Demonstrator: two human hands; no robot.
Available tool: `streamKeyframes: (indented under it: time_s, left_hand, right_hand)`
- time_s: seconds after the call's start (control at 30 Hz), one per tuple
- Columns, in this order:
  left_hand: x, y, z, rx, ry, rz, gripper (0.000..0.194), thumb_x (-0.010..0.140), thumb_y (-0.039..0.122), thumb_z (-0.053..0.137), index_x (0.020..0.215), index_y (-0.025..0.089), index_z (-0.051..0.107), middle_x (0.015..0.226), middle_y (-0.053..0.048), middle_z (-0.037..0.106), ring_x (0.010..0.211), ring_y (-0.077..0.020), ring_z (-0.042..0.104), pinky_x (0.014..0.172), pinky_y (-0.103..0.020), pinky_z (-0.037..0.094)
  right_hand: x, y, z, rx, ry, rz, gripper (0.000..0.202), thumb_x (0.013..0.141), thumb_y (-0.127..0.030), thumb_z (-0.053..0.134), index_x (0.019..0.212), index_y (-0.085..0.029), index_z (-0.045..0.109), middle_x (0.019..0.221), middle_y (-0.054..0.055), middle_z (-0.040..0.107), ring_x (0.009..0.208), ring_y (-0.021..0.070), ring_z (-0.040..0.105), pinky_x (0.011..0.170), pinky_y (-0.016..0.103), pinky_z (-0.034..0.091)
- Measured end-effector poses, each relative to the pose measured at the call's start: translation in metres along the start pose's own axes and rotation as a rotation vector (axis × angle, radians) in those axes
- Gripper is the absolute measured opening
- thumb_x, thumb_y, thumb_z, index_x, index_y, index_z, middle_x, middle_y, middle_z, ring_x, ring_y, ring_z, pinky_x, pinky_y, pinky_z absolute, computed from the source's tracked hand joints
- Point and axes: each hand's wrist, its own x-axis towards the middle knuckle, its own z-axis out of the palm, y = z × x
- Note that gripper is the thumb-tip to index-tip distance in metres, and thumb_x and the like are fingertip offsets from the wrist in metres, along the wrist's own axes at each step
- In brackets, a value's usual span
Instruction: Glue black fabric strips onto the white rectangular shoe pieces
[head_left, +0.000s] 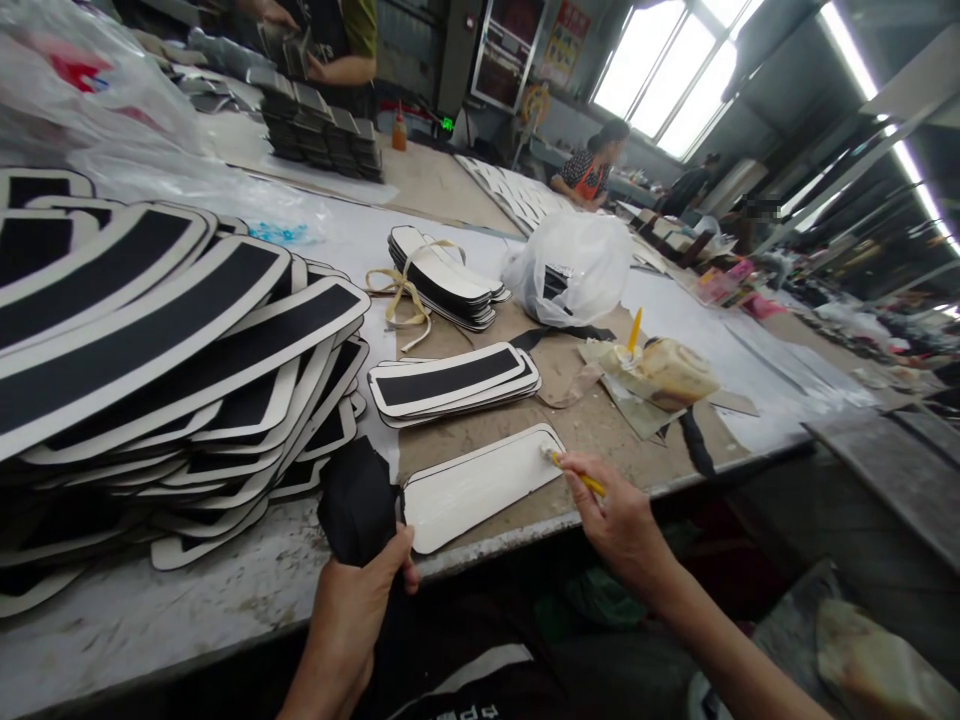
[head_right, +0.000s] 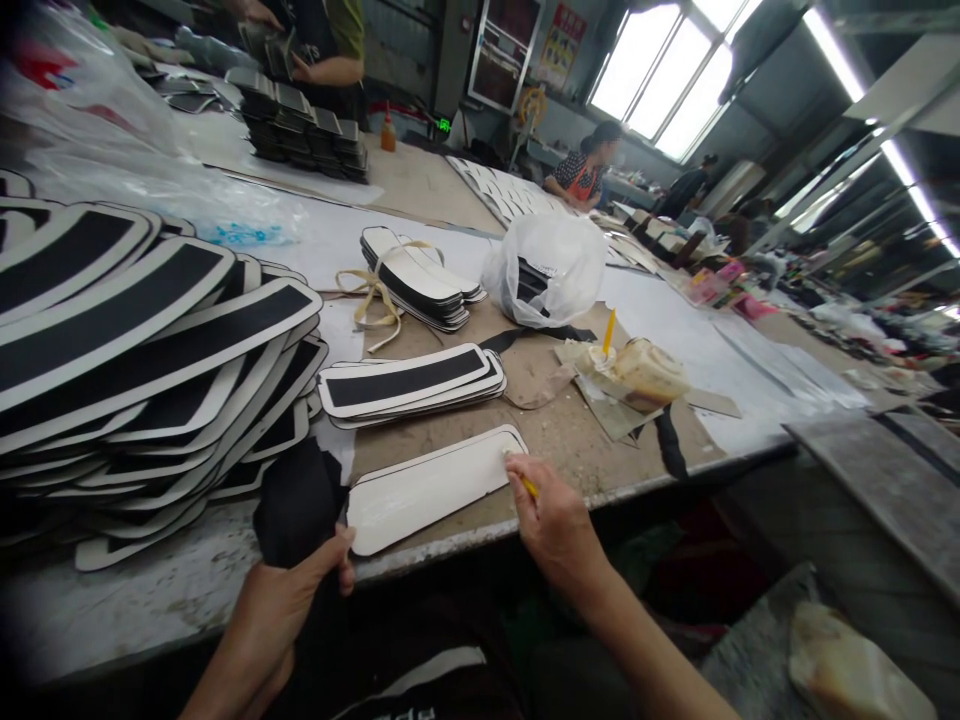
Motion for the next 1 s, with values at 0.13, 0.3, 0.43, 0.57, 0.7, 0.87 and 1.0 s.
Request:
streamKeyframes:
  time_s: [0.13,0.3,0.43,0.57,0.7,0.87,1.0]
  left_hand:
    - [-0.001,-0.001,0.001,0.001,0.032,0.044,0.033,0.059,0.046,0.070,0.062,0.014,0.063,0.043,0.000,0.056,0.044,-0.0150,0.050,0.049,-0.026,0.042]
    - [0.001,-0.004,-0.001,-0.007,0.016,0.013,0.032,0.059,0.045,0.071,0.063,0.015,0.063,0.044,0.000,0.057,0.045,-0.0145,0.050,0.049,-0.025,0.042]
    - [0.000,-0.003,0.000,-0.020,-0.003,0.017,0.028,0.060,0.042,0.071,0.058,0.015,0.061,0.044,0.001,0.056,0.046,-0.0137,0.049,0.049,-0.024,0.042]
    - [-0.001,-0.001,0.001,-0.013,-0.003,0.047,0.027,0.060,0.040,0.071,0.056,0.015,0.062,0.045,0.000,0.056,0.047,-0.0143,0.050,0.050,-0.025,0.042]
    - [-0.004,0.001,-0.001,-0.009,0.003,0.027,0.029,0.060,0.042,0.072,0.062,0.014,0.064,0.044,0.000,0.057,0.047,-0.0151,0.051,0.050,-0.026,0.043]
    - [-0.006,0.002,-0.001,-0.086,-0.023,0.038,0.028,0.061,0.040,0.071,0.062,0.013,0.063,0.044,0.001,0.056,0.043,-0.0125,0.049,0.048,-0.024,0.041]
    - [-0.007,0.002,0.001,-0.102,-0.022,0.054,0.024,0.062,0.036,0.070,0.059,0.013,0.061,0.043,0.001,0.054,0.042,-0.0117,0.049,0.046,-0.023,0.041]
  right_hand:
    - [-0.007,-0.018,0.002,0.133,-0.033,-0.052,0.018,0.086,-0.014,0.048,0.101,-0.020,0.057,0.103,0.008,0.066,0.099,0.0168,0.062,0.087,0.030,0.051]
    - [-0.004,-0.007,-0.005,-0.044,0.029,-0.120,0.020,0.085,-0.013,0.049,0.103,-0.019,0.058,0.103,0.010,0.067,0.099,0.0197,0.062,0.089,0.035,0.050]
    - [-0.010,-0.019,0.016,-0.020,-0.015,-0.180,0.023,0.084,-0.010,0.049,0.104,-0.017,0.059,0.099,0.011,0.068,0.098,0.0207,0.063,0.087,0.036,0.052]
    - [-0.015,-0.063,0.030,0.385,-0.127,-0.133,0.025,0.085,-0.009,0.048,0.105,-0.019,0.058,0.105,0.010,0.067,0.103,0.0182,0.061,0.089,0.031,0.051]
    - [-0.010,-0.074,0.015,0.660,-0.051,0.187,0.016,0.088,-0.018,0.048,0.095,-0.022,0.062,0.101,0.007,0.068,0.099,0.0187,0.063,0.087,0.032,0.052]
    - [-0.006,-0.039,-0.001,0.764,0.072,0.446,0.016,0.087,-0.030,0.053,0.096,-0.020,0.062,0.107,0.009,0.067,0.105,0.0229,0.060,0.095,0.042,0.046]
    - [-0.004,-0.027,0.009,0.818,0.020,0.513,0.023,0.086,-0.035,0.053,0.097,-0.018,0.062,0.108,0.011,0.066,0.103,0.0231,0.061,0.093,0.042,0.047]
